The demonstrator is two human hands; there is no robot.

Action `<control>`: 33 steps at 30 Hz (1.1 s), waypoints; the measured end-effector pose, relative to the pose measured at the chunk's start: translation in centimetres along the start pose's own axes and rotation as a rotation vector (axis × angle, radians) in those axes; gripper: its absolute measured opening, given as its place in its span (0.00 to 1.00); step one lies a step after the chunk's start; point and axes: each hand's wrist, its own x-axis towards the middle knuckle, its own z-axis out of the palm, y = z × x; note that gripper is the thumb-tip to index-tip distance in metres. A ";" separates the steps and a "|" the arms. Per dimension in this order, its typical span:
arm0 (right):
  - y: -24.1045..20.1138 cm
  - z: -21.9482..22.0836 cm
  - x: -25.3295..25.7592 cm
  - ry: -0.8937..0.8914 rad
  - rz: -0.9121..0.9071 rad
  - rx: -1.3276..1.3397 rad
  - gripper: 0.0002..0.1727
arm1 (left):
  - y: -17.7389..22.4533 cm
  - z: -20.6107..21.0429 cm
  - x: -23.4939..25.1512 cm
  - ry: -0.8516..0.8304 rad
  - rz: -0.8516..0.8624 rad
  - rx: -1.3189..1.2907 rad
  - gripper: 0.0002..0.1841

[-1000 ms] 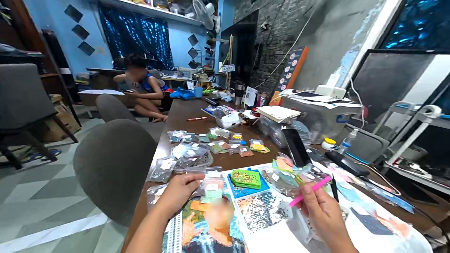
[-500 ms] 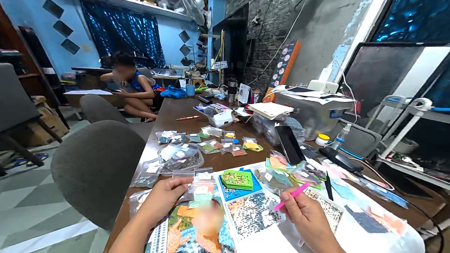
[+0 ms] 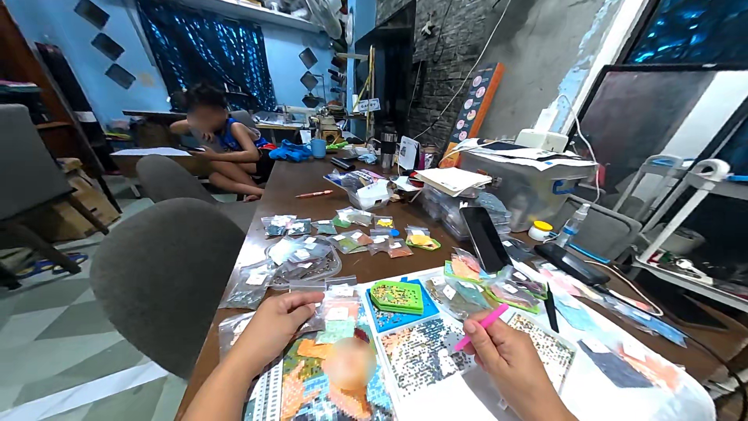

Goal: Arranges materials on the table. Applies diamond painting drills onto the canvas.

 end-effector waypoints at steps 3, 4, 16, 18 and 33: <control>0.0 0.0 0.0 -0.002 0.006 -0.001 0.22 | 0.0 0.0 0.0 0.000 -0.007 -0.006 0.11; 0.0 0.0 0.0 0.003 0.009 0.006 0.22 | 0.1 0.0 0.0 -0.002 -0.013 -0.007 0.11; -9.3 1.6 -0.9 -0.232 -0.026 0.299 0.15 | 0.4 -0.1 -0.1 -0.074 0.018 0.021 0.13; -10.5 3.0 -1.2 -0.301 -0.058 0.316 0.17 | 0.7 0.0 -0.2 -0.077 0.011 0.018 0.13; -11.4 7.1 -2.1 -0.451 -0.096 0.241 0.17 | 0.9 0.2 -0.1 -0.103 0.025 0.031 0.14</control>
